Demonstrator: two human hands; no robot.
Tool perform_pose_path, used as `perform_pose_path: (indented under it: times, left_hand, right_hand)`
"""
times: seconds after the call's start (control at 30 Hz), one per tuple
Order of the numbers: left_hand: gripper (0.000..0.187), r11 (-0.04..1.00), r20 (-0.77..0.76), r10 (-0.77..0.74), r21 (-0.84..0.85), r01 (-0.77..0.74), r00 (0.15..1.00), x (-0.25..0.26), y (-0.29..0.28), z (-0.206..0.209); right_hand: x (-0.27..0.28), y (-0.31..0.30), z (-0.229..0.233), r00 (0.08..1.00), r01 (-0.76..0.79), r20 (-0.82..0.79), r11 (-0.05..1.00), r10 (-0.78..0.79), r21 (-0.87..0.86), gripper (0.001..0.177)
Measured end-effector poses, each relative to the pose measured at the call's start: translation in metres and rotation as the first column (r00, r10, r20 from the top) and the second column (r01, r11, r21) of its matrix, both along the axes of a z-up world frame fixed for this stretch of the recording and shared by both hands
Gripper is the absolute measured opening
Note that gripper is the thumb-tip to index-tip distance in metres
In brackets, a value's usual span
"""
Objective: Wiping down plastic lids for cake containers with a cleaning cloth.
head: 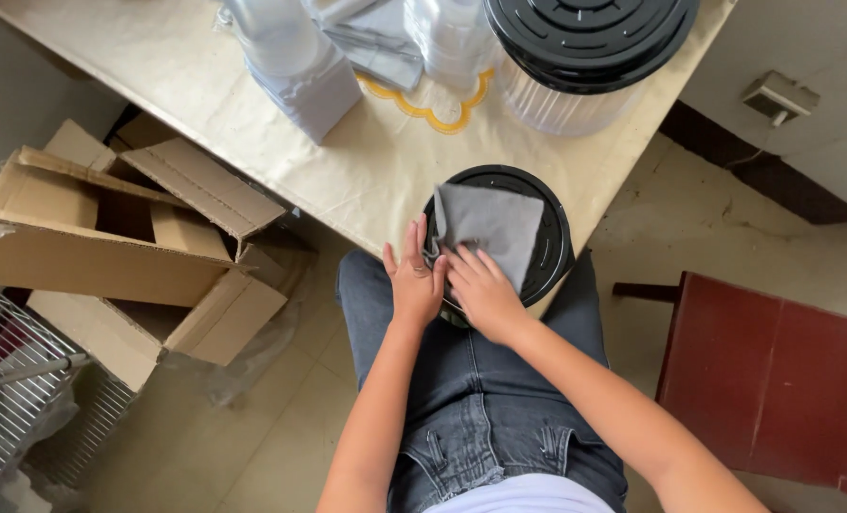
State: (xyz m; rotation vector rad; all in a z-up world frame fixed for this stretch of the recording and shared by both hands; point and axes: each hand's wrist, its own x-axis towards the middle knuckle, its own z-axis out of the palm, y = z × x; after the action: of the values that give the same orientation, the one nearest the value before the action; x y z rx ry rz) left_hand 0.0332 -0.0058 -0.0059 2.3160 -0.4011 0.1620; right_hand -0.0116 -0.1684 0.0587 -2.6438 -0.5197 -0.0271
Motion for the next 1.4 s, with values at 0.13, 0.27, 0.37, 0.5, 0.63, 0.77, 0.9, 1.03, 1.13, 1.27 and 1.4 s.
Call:
perform_pose_path:
  times: [0.13,0.27,0.37,0.5,0.63,0.77,0.9,1.03,1.13,1.27,1.4]
  left_hand:
    - [0.081,0.999,-0.008,0.0,0.039,0.0,1.0,0.001,-0.002,-0.003]
    - [0.083,1.0,-0.03,0.001,0.001,-0.001,1.0,0.004,0.0,-0.006]
    - [0.083,1.0,-0.031,0.001,-0.027,-0.002,1.0,0.002,0.0,-0.001]
    - [0.082,1.0,-0.056,0.008,-0.01,-0.008,0.998,0.004,0.0,0.004]
    - [0.079,0.999,-0.076,0.03,0.016,-0.029,0.997,0.002,-0.001,0.007]
    - [0.077,1.0,-0.073,0.03,0.006,-0.029,0.997,0.004,-0.002,0.008]
    - [0.076,0.999,-0.069,0.029,0.024,-0.027,0.997,0.006,-0.003,0.008]
    - [0.075,0.999,-0.062,0.035,0.038,-0.033,0.997,0.003,-0.003,0.01]
    - [0.075,0.998,-0.059,0.048,0.035,-0.046,0.997,0.005,-0.003,0.011]
    - [0.073,0.998,-0.058,0.061,0.03,-0.059,0.996,0.003,-0.003,0.012]
    - [0.071,0.998,-0.054,0.059,0.03,-0.058,0.997,0.006,-0.005,0.015]
  right_hand:
    - [-0.047,-0.029,0.014,0.983,-0.095,-0.152,0.995,0.099,0.032,0.065]
    - [-0.057,-0.066,-0.006,0.984,0.057,-0.168,0.998,-0.06,-0.021,0.073]
    - [-0.034,-0.083,-0.029,0.96,0.216,-0.158,0.972,-0.229,-0.097,0.079]
    - [0.021,-0.078,-0.042,0.953,0.279,-0.081,0.951,-0.29,-0.132,0.082]
    - [0.043,-0.054,-0.031,0.966,0.235,-0.065,0.955,-0.25,-0.182,0.089]
    - [0.014,-0.038,-0.015,0.983,0.139,-0.085,0.958,-0.165,-0.252,0.089]
    - [-0.011,-0.048,-0.017,0.989,0.066,-0.121,0.981,-0.089,-0.184,0.088]
    - [0.006,-0.051,-0.021,0.99,0.13,-0.037,0.984,-0.135,-0.124,0.081]
    - [0.038,-0.033,-0.015,0.975,0.221,0.034,0.97,-0.219,-0.103,0.079]
    - [0.055,-0.026,-0.009,0.963,0.246,0.115,0.969,-0.242,-0.022,0.062]
    - [0.062,-0.032,-0.003,0.985,0.122,0.121,0.992,-0.123,0.017,0.045]
